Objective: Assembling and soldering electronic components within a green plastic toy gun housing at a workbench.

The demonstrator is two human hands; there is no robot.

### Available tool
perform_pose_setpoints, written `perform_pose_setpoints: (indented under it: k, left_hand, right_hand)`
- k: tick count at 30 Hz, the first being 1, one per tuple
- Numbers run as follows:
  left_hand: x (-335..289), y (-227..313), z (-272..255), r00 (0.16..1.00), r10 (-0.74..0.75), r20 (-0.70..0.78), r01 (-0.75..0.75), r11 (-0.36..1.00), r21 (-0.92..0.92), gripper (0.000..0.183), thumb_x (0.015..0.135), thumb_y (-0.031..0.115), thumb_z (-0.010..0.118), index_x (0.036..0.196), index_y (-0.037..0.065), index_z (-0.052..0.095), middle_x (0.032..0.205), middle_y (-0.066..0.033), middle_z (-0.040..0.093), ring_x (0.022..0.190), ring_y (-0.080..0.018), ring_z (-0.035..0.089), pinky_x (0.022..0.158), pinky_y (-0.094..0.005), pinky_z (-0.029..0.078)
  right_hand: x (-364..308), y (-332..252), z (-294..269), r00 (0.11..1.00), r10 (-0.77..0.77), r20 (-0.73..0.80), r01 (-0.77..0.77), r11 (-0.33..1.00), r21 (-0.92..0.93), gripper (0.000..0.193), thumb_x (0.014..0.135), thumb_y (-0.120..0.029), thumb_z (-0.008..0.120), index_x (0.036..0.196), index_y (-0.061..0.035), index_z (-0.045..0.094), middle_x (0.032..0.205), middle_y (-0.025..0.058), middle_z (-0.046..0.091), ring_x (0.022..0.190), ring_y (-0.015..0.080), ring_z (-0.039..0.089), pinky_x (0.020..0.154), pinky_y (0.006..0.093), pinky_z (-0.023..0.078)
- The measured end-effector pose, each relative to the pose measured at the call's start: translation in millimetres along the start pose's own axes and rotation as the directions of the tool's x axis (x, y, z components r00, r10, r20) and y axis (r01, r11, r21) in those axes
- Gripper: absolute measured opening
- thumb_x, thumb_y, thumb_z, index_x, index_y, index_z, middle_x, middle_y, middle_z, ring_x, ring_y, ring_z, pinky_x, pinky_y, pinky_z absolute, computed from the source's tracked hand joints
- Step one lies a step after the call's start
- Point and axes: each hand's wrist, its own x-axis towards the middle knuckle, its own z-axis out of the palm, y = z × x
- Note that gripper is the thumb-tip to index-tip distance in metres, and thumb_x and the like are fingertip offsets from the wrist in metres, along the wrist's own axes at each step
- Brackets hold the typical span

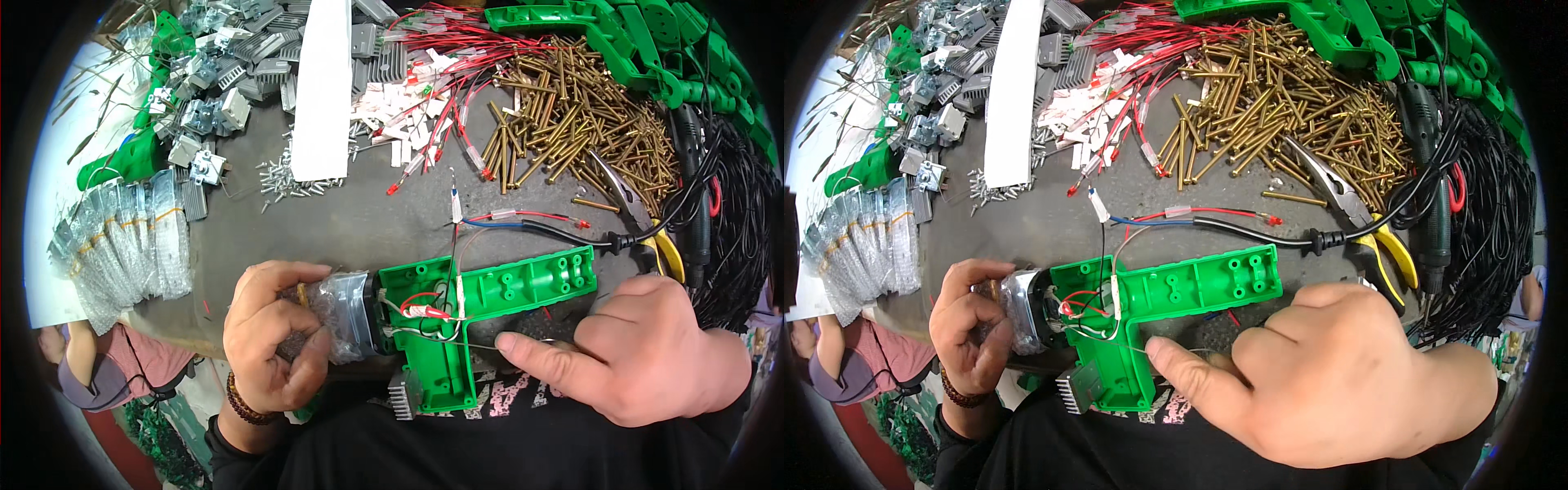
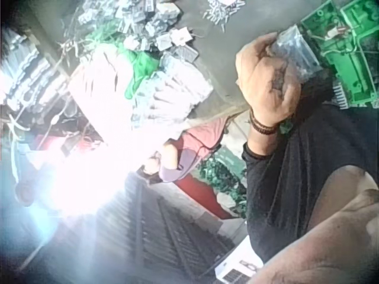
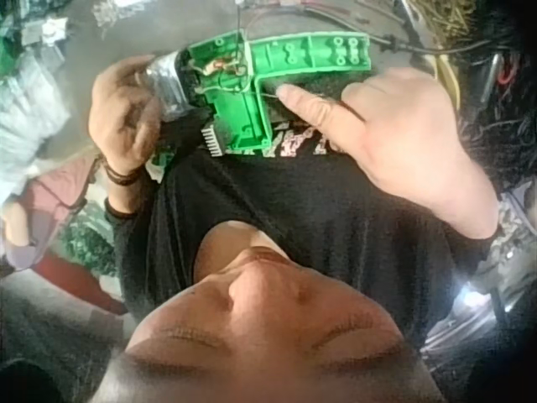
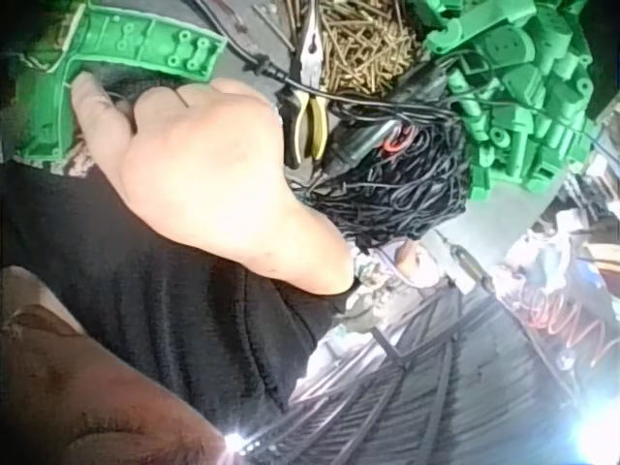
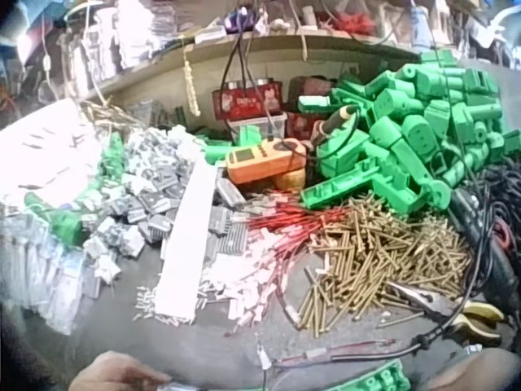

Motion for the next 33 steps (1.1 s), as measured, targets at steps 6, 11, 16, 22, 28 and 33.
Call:
perform_pose_setpoints:
  k: [6,11,16,22,28,33]
  left_hand:
    - [5.3,7.0,0.2,0.999,-0.008,0.052,0.007,1.0,0.013,0.018,0.062,0.011,0.07,0.071,0.004,0.057,0.105,-0.022,0.068,0.089,-0.0351,0.062,0.082,-0.0415,0.047]
    - [1.6,4.9,2.4,0.997,-0.069,0.024,0.068,0.997,0.02,0.019,0.064,0.013,0.071,0.069,0.005,0.056,0.106,-0.0219,0.068,0.091,-0.0356,0.063,0.085,-0.0418,0.046]
    - [-3.5,5.6,3.1,0.99,-0.141,-0.006,0.141,0.989,-0.043,0.016,0.065,0.013,0.069,0.069,0.004,0.055,0.108,-0.0225,0.069,0.094,-0.0357,0.062,0.088,-0.0422,0.046]
    - [-4.0,6.6,6.1,0.983,-0.181,-0.039,0.178,0.981,-0.071,0.015,0.064,0.011,0.068,0.067,0.004,0.055,0.107,-0.0223,0.07,0.095,-0.0355,0.062,0.09,-0.0421,0.045]
    - [-4.3,5.3,5.3,0.981,-0.191,-0.044,0.187,0.98,-0.073,0.014,0.064,0.008,0.067,0.067,0.004,0.054,0.108,-0.0219,0.07,0.096,-0.0347,0.063,0.09,-0.0419,0.046]
    - [-4.4,3.4,2.1,0.983,-0.179,-0.048,0.176,0.983,-0.057,0.014,0.064,0.007,0.067,0.068,0.004,0.054,0.108,-0.0217,0.07,0.095,-0.0348,0.063,0.088,-0.0414,0.047]
  right_hand:
    - [-4.7,6.7,6.8,0.999,0.038,0.017,-0.04,0.987,0.158,0.053,0.071,-0.024,0.074,0.123,-0.0136,0.072,0.055,-0.0068,0.033,0.044,0.011,0.041,0.043,0.029,0.031]
    - [-4.7,6.3,9.6,0.995,0.071,0.075,-0.086,0.969,0.231,0.053,0.073,-0.022,0.073,0.125,-0.0128,0.071,0.054,-0.007,0.034,0.043,0.0119,0.041,0.042,0.0292,0.033]
    - [-4.7,4.4,8.8,0.99,-0.012,0.142,-0.019,0.976,0.215,0.05,0.074,-0.02,0.07,0.123,-0.0114,0.072,0.055,-0.0071,0.034,0.043,0.0098,0.042,0.041,0.0274,0.035]
    - [3.3,-2.2,6.5,0.996,-0.061,0.071,0.058,0.997,0.043,0.044,0.072,-0.016,0.069,0.114,-0.0099,0.076,0.059,-0.0061,0.031,0.046,0.0072,0.037,0.042,0.0241,0.032]
    - [9.6,-4.7,10.7,0.979,-0.16,-0.126,0.101,0.92,-0.379,0.035,0.076,-0.005,0.064,0.109,-0.0078,0.076,0.063,-0.0044,0.031,0.051,0.0088,0.036,0.046,0.0254,0.029]
    - [14.2,-7.4,32.7,0.946,-0.14,-0.293,-0.001,0.901,-0.435,0.038,0.075,-0.003,0.065,0.111,-0.0094,0.075,0.066,-0.0029,0.038,0.053,0.0103,0.038,0.048,0.0257,0.029]
